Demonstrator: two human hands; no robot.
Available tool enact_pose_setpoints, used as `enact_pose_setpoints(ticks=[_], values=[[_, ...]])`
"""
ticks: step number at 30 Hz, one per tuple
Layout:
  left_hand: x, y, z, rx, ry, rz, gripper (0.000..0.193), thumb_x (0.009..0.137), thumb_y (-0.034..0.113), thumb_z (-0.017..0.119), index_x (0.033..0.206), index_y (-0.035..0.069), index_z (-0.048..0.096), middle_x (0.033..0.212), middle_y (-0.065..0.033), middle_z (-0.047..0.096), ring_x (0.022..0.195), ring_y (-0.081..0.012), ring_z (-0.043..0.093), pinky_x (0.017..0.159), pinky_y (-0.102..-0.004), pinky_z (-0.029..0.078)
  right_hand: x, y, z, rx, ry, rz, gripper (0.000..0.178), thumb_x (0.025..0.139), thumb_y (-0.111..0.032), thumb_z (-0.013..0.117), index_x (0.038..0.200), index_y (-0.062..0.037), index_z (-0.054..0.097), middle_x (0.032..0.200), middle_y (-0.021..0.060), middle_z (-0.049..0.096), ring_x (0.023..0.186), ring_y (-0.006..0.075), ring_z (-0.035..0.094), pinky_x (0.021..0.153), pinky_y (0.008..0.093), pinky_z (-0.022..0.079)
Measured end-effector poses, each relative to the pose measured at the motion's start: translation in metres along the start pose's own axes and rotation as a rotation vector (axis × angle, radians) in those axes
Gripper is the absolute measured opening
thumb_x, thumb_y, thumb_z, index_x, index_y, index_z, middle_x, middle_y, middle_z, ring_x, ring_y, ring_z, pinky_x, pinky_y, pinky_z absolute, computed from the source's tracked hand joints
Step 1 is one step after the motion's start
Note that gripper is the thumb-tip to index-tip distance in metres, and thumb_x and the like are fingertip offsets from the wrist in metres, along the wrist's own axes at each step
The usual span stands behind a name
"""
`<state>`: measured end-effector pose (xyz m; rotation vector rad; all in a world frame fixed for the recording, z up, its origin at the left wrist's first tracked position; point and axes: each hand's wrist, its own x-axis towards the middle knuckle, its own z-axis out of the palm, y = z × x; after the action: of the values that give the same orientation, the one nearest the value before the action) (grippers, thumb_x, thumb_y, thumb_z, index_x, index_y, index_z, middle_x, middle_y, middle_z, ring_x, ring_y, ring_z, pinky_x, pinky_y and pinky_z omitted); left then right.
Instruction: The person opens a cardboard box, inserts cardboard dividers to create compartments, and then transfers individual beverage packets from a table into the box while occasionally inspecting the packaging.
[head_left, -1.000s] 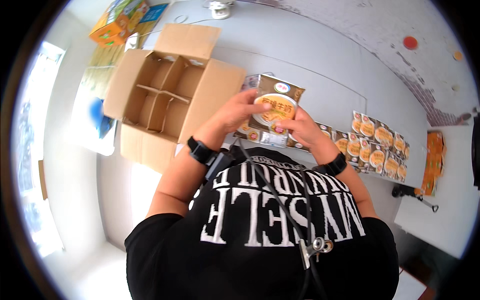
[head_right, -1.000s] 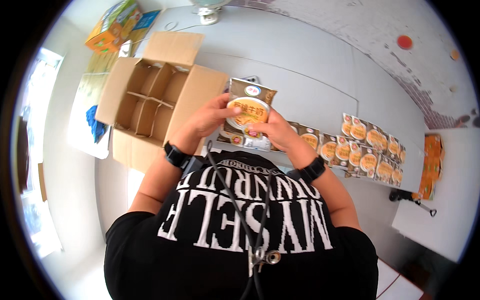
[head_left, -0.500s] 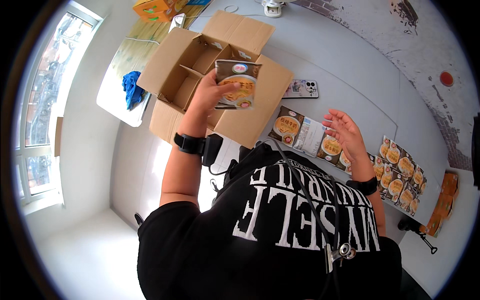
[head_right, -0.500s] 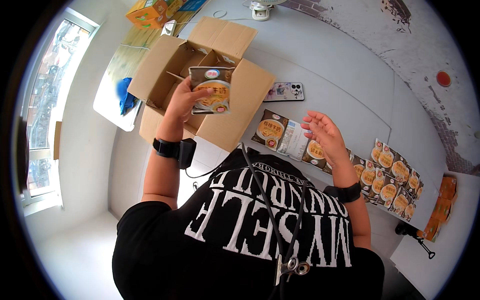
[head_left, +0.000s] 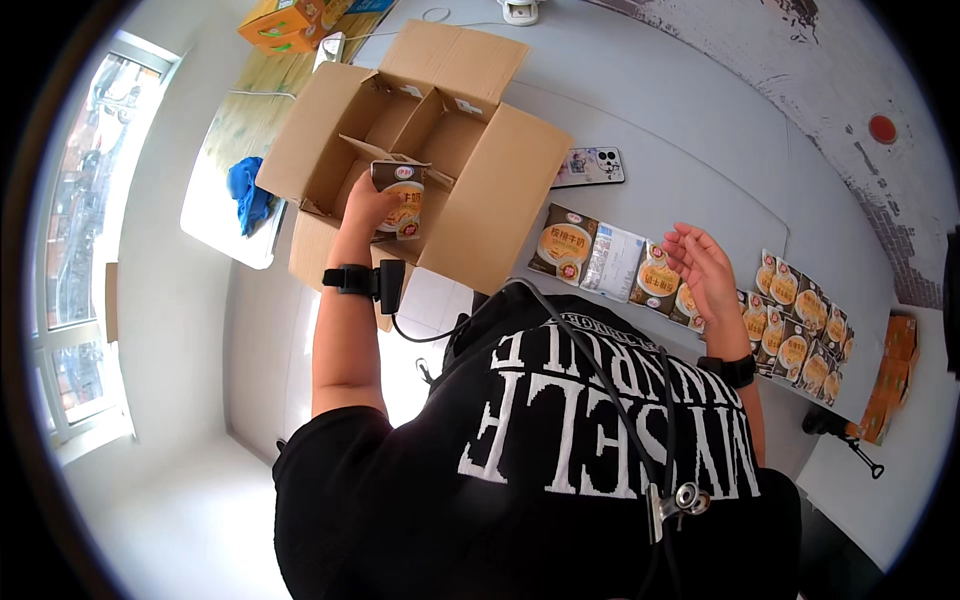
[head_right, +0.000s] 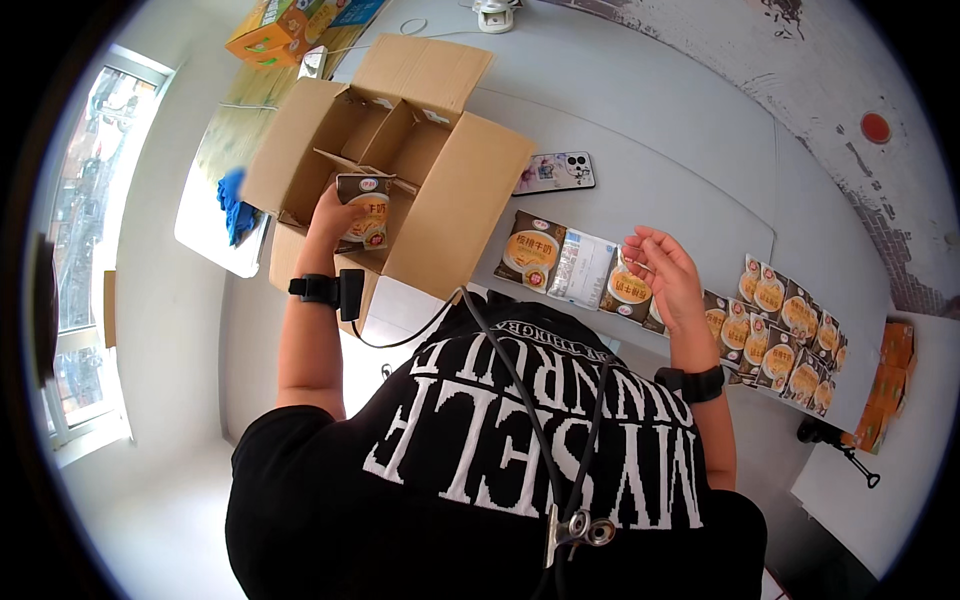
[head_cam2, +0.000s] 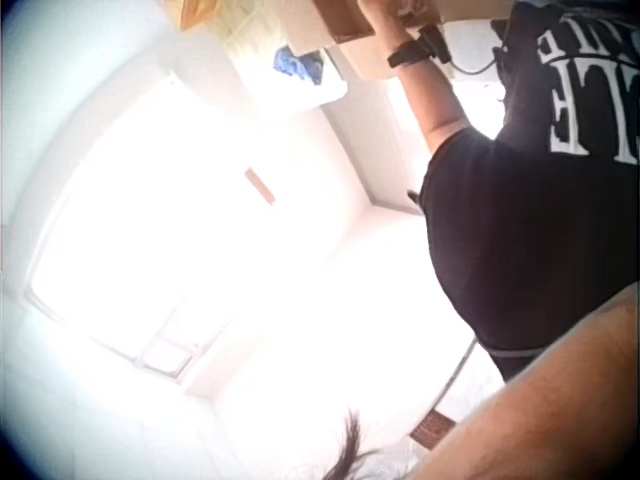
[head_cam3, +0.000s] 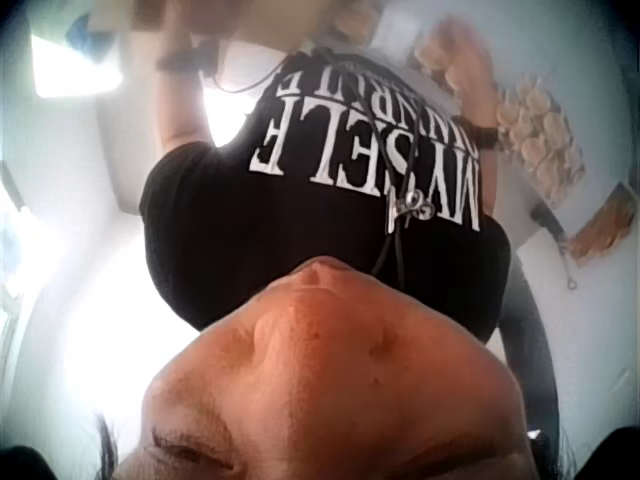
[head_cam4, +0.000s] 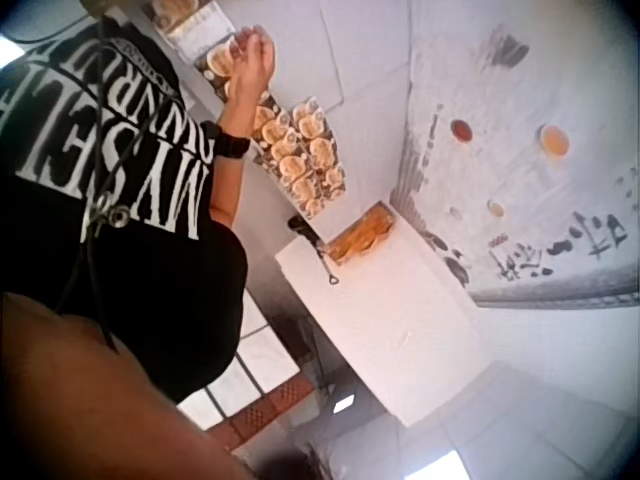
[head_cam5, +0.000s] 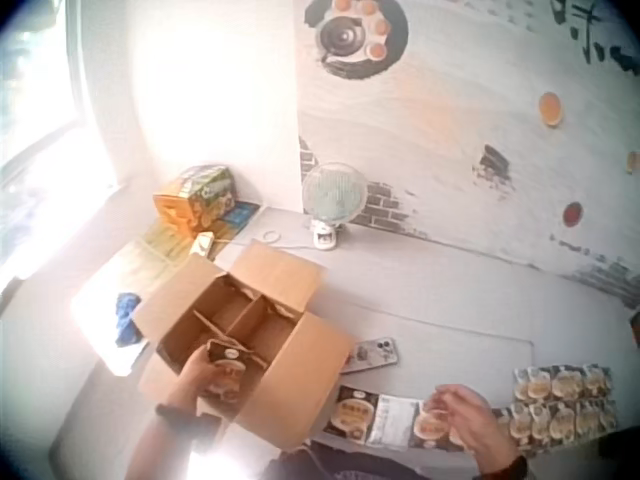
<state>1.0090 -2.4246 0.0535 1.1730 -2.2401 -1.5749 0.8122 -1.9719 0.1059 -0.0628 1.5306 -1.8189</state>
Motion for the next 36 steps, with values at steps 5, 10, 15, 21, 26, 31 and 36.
enact_pose_setpoints(ticks=[5,10,15,21,26,31,36], values=[[-0.001,-0.007,-0.001,-0.2,-0.074,-0.068,0.041,0.067,-0.009,0.064,0.106,0.001,0.055,0.098,-0.0104,0.064,0.088,-0.0217,0.063,0.078,-0.036,0.051,-0.005,0.003,-0.003,-0.005,0.005,-0.01,0.028,0.093,-0.019,0.05,0.115,-0.0019,0.052,0.105,0.0083,0.059,0.097,0.0144,0.058,0.082,0.0259,0.046],[-0.005,-0.003,-0.005,-0.215,-0.169,-0.105,0.04,0.068,-0.008,0.061,0.107,0.001,0.055,0.099,-0.0113,0.063,0.09,-0.0224,0.062,0.08,-0.0353,0.05,-0.011,0.009,-0.011,0.008,0.057,-0.004,0.028,0.093,-0.019,0.05,0.115,-0.0017,0.052,0.106,0.0087,0.06,0.099,0.0149,0.057,0.082,0.0264,0.046],[0.004,-0.001,0.008,-0.024,-0.187,-0.229,0.039,0.064,-0.001,0.059,0.103,0.002,0.057,0.095,-0.0102,0.063,0.088,-0.0237,0.06,0.077,-0.035,0.048,-0.012,0.009,-0.011,0.015,0.059,-0.015,0.029,0.093,-0.02,0.05,0.116,-0.0015,0.052,0.107,0.0088,0.06,0.099,0.0152,0.057,0.083,0.0268,0.046],[0.038,-0.045,0.017,0.164,-0.252,-0.294,0.033,0.062,0.007,0.053,0.094,0.003,0.058,0.083,-0.0077,0.058,0.075,-0.0211,0.051,0.065,-0.0318,0.042,-0.011,0.008,-0.008,-0.021,0.082,0.003,0.029,0.094,-0.022,0.05,0.114,-0.002,0.053,0.105,0.008,0.06,0.099,0.0145,0.057,0.083,0.027,0.046],[0.043,-0.025,0.032,0.312,-0.248,-0.339,0.035,0.062,0.009,0.054,0.096,0.0,0.056,0.085,-0.0103,0.058,0.078,-0.0232,0.053,0.067,-0.0353,0.044,-0.007,0.019,-0.023,-0.04,0.128,0.04,0.029,0.093,-0.024,0.05,0.112,-0.0032,0.054,0.104,0.007,0.06,0.098,0.0134,0.057,0.083,0.0264,0.046],[0.064,-0.065,0.026,0.38,-0.262,-0.252,0.04,0.067,0.008,0.055,0.104,-0.005,0.054,0.091,-0.0166,0.061,0.077,-0.0267,0.058,0.066,-0.0375,0.048,0.006,0.036,-0.038,-0.098,0.161,0.088,0.028,0.093,-0.023,0.051,0.111,-0.0028,0.055,0.103,0.0067,0.061,0.097,0.0124,0.057,0.081,0.0255,0.046],[0.053,-0.057,0.034,0.507,-0.182,-0.13,0.042,0.073,0.007,0.056,0.112,-0.008,0.053,0.098,-0.0217,0.062,0.084,-0.0284,0.063,0.068,-0.0379,0.05,0.039,0.046,-0.04,-0.373,0.14,0.144,0.03,0.089,-0.022,0.055,0.109,0.0,0.057,0.099,0.007,0.062,0.094,0.0129,0.058,0.08,0.0275,0.046]])
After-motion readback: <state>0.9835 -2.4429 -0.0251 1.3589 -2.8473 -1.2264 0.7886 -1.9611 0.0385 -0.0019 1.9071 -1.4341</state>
